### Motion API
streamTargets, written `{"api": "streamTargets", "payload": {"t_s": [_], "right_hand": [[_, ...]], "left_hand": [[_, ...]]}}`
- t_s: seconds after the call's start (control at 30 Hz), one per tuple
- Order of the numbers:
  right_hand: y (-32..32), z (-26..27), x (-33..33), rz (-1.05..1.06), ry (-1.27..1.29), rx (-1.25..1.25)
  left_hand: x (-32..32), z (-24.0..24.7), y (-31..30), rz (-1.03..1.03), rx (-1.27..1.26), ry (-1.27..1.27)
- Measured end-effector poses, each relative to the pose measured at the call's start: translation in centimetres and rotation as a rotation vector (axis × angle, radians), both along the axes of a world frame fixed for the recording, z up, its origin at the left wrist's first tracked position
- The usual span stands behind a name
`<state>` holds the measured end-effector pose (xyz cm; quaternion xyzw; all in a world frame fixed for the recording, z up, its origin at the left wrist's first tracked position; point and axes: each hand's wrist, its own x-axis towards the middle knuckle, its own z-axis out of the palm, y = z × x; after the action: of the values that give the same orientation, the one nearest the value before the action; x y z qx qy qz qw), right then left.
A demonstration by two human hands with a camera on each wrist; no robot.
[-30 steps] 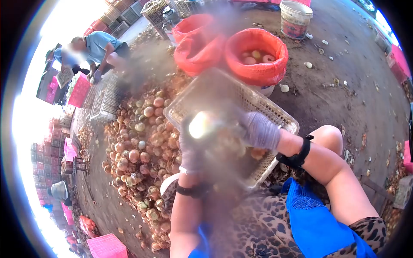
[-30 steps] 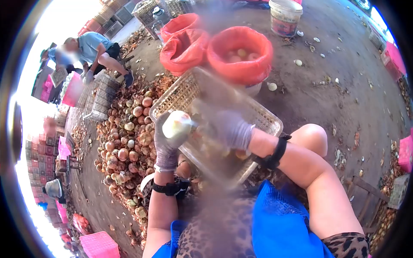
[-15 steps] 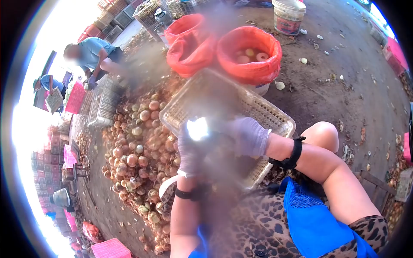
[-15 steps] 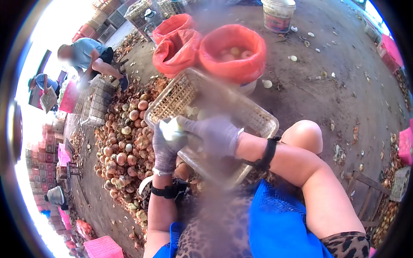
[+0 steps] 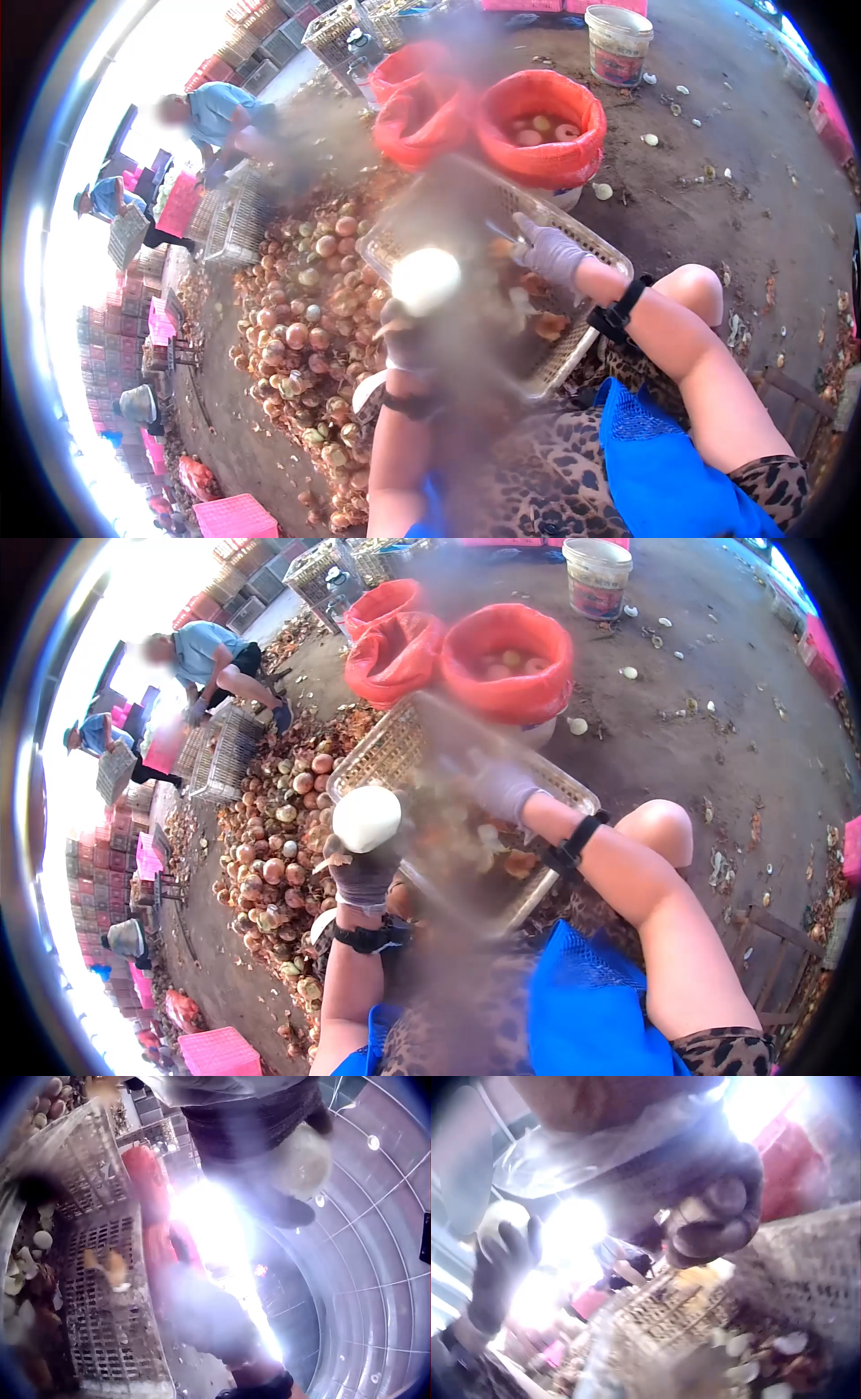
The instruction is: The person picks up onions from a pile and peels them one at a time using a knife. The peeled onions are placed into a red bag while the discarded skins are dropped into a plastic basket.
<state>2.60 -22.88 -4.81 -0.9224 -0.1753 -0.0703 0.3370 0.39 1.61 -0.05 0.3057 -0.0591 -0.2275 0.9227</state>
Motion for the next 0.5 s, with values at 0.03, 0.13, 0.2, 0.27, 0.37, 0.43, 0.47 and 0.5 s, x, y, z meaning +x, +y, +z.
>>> {"api": "streamTargets", "payload": {"t_s": [0.03,0.13,0.2,0.27,0.37,0.43,0.47,0.5], "right_hand": [[0.8,2.2,-0.5,0.026,0.321,0.360],[1.7,5.4,-2.1,0.215,0.396,0.676],[0.7,6.0,-2.7,0.427,-0.057,0.095],[-0.1,6.9,-3.3,0.435,-0.121,-0.242],[0.2,7.9,-4.1,0.266,0.523,0.382],[0.5,7.5,-4.3,0.211,0.774,0.904],[0.6,7.1,-4.5,0.190,0.786,1.058],[0.7,6.4,-4.9,0.183,0.598,0.984]], "left_hand": [[0.1,-0.5,0.5,-0.052,-0.117,0.060],[0.3,-1.4,1.3,0.023,0.273,-0.123],[-0.2,1.6,-1.1,0.129,0.589,-0.393],[0.2,1.4,-1.4,0.155,0.747,-0.531],[0.5,0.6,-1.7,0.236,0.920,-0.721],[0.1,0.5,-2.0,0.200,0.921,-0.710],[-0.1,0.7,-2.1,0.180,0.926,-0.706],[0.4,0.3,-1.9,0.186,0.975,-0.868]]}}
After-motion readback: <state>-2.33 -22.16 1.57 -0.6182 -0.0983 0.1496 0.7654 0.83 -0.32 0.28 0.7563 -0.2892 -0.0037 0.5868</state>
